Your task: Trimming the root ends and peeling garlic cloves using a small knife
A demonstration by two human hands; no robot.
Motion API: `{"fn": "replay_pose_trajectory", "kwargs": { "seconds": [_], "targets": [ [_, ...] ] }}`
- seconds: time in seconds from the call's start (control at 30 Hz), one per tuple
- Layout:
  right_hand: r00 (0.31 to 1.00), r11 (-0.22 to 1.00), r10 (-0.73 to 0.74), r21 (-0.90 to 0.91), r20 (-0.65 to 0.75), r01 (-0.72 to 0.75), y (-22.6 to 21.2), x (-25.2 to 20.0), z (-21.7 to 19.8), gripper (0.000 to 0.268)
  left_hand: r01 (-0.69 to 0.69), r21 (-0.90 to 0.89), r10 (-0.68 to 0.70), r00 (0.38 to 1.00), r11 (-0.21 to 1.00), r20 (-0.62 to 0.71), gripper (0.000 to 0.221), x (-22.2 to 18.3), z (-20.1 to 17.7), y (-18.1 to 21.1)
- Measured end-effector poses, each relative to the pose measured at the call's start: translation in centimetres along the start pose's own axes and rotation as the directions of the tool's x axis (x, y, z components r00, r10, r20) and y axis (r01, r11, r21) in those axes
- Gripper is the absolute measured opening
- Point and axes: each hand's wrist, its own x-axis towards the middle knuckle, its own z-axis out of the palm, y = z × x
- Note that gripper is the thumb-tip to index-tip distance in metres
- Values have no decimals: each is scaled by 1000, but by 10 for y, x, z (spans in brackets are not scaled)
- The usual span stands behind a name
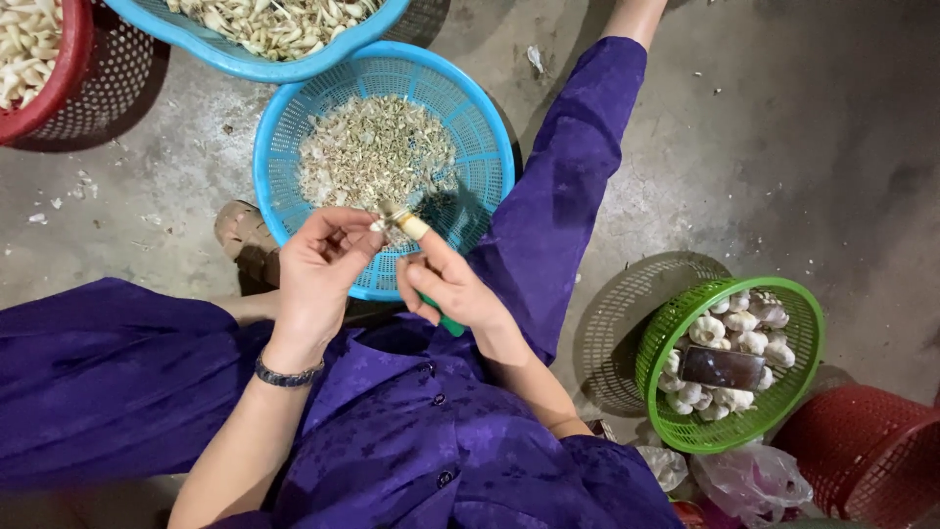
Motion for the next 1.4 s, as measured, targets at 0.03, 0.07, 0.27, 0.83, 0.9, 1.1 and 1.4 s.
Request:
{"fn": "replay_pose_trajectory", "kwargs": {
  "seconds": [0.03,0.07,0.27,0.83,0.9,1.1,1.4],
  "targets": [
    [1000,1000,0,0,-2,0,2,-1,-1,59,1,0,-1,1000,1000,2,23,-1,1,4],
    [1000,1000,2,-10,-26,-3,5,-2,-3,58,-34,84,33,999,996,5,23,-2,1,9],
    [994,997,-26,71,-102,34,1,-5,-13,52,-121,214,117,993,969,30,22,-2,-1,18],
    [996,981,52,-184,-71,-65,14,-5,-22,58,-551,834,468,745,27,476,18,27,6,40],
    [994,976,58,-206,-94,-77,16,-2,-26,57,-558,830,511,710,-12,485,17,32,6,39],
    [896,936,176,-212,-409,-281,47,18,-57,51,-612,787,455,725,82,516,7,48,3,31],
    [732,863,387,-58,-561,-501,47,39,-67,65,190,964,608,793,-183,-41,43,255,-161,39]
  ]
}}
